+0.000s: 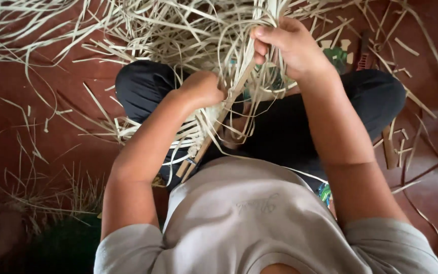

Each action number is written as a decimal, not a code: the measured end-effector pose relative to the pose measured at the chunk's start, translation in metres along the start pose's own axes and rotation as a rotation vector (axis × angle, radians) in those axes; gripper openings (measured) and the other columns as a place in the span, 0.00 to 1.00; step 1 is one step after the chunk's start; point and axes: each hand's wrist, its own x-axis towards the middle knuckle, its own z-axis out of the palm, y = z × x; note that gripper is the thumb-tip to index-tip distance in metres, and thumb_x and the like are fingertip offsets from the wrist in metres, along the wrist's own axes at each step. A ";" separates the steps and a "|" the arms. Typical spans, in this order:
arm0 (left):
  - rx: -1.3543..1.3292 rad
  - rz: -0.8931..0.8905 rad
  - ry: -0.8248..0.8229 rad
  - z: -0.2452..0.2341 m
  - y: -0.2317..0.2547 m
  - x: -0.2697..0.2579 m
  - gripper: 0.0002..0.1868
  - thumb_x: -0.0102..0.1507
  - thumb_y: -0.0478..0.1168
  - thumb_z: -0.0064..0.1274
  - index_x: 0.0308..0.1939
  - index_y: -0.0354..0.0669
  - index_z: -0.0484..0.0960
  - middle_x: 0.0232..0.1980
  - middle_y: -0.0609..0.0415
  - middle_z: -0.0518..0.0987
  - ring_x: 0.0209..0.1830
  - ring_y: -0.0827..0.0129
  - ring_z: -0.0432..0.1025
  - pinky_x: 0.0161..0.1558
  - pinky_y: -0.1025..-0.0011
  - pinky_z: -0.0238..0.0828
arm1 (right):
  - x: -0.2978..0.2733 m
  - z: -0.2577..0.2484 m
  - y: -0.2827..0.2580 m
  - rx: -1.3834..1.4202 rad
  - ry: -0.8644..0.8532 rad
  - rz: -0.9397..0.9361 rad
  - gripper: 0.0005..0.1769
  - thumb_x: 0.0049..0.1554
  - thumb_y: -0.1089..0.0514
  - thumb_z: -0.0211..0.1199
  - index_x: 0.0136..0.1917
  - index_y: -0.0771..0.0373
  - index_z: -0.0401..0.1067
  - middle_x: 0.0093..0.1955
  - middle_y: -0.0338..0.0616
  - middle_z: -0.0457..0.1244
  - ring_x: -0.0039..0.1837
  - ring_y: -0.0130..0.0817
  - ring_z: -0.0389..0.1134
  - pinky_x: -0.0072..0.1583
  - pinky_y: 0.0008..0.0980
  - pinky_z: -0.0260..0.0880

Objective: A person sitting on the floor weaves long, thin strips of natural material into a mat-like structure.

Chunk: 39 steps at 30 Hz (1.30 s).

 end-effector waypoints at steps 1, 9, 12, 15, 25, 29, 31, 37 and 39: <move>-0.002 -0.002 -0.006 -0.003 -0.001 0.002 0.15 0.53 0.44 0.43 0.28 0.34 0.77 0.27 0.42 0.75 0.24 0.50 0.68 0.29 0.63 0.65 | 0.001 0.002 0.005 0.003 0.000 0.006 0.07 0.53 0.59 0.53 0.41 0.66 0.66 0.29 0.39 0.57 0.32 0.28 0.59 0.39 0.21 0.63; -0.206 -0.060 -0.010 -0.016 0.004 0.002 0.17 0.54 0.43 0.43 0.27 0.28 0.76 0.29 0.38 0.75 0.32 0.48 0.72 0.34 0.59 0.69 | 0.021 -0.006 0.100 -0.442 -0.017 0.258 0.08 0.49 0.57 0.57 0.39 0.65 0.69 0.24 0.42 0.61 0.27 0.28 0.65 0.28 0.21 0.63; -0.210 -0.082 -0.018 -0.015 0.005 0.007 0.18 0.54 0.45 0.44 0.20 0.31 0.75 0.22 0.42 0.73 0.25 0.53 0.71 0.27 0.62 0.67 | 0.031 0.001 0.095 -0.395 -0.008 0.198 0.05 0.47 0.60 0.58 0.36 0.64 0.69 0.26 0.41 0.61 0.28 0.27 0.64 0.29 0.20 0.63; -0.336 -0.101 -0.049 -0.039 0.018 0.001 0.24 0.59 0.50 0.43 0.12 0.39 0.68 0.11 0.53 0.63 0.09 0.69 0.59 0.21 0.71 0.62 | 0.019 0.009 0.056 -0.604 -0.016 0.125 0.06 0.46 0.56 0.57 0.32 0.58 0.72 0.23 0.39 0.60 0.28 0.31 0.63 0.32 0.27 0.61; -0.353 -0.046 -0.015 -0.004 -0.006 0.037 0.19 0.55 0.45 0.44 0.20 0.29 0.76 0.21 0.38 0.72 0.30 0.46 0.71 0.28 0.57 0.63 | -0.016 0.019 0.058 -0.844 0.005 0.005 0.22 0.44 0.50 0.65 0.41 0.73 0.68 0.36 0.64 0.62 0.42 0.61 0.64 0.42 0.52 0.62; -0.301 0.034 0.071 -0.008 0.001 0.024 0.20 0.56 0.44 0.41 0.13 0.33 0.72 0.13 0.43 0.66 0.13 0.56 0.64 0.20 0.65 0.59 | -0.012 -0.007 0.062 -0.432 0.085 0.029 0.07 0.48 0.57 0.59 0.39 0.63 0.69 0.29 0.44 0.62 0.31 0.31 0.64 0.37 0.25 0.64; -0.312 0.009 0.048 -0.010 0.005 0.022 0.20 0.59 0.43 0.38 0.14 0.37 0.72 0.13 0.47 0.67 0.12 0.62 0.64 0.21 0.69 0.62 | -0.009 -0.003 0.066 -0.484 0.072 0.149 0.06 0.45 0.55 0.56 0.35 0.59 0.69 0.27 0.41 0.62 0.33 0.31 0.66 0.41 0.27 0.64; -0.130 -0.117 -0.060 -0.012 0.010 0.019 0.25 0.55 0.52 0.42 0.31 0.28 0.77 0.35 0.36 0.75 0.40 0.46 0.70 0.36 0.53 0.68 | 0.000 0.008 0.105 -0.742 -0.019 0.306 0.15 0.46 0.47 0.59 0.33 0.60 0.73 0.25 0.46 0.63 0.36 0.46 0.67 0.41 0.38 0.64; -0.116 -0.069 -0.028 -0.011 0.007 0.020 0.26 0.56 0.53 0.44 0.30 0.26 0.76 0.32 0.33 0.74 0.38 0.44 0.70 0.35 0.53 0.68 | 0.005 0.004 0.113 -0.736 -0.023 0.237 0.09 0.47 0.52 0.59 0.32 0.58 0.72 0.25 0.44 0.62 0.32 0.39 0.66 0.40 0.33 0.64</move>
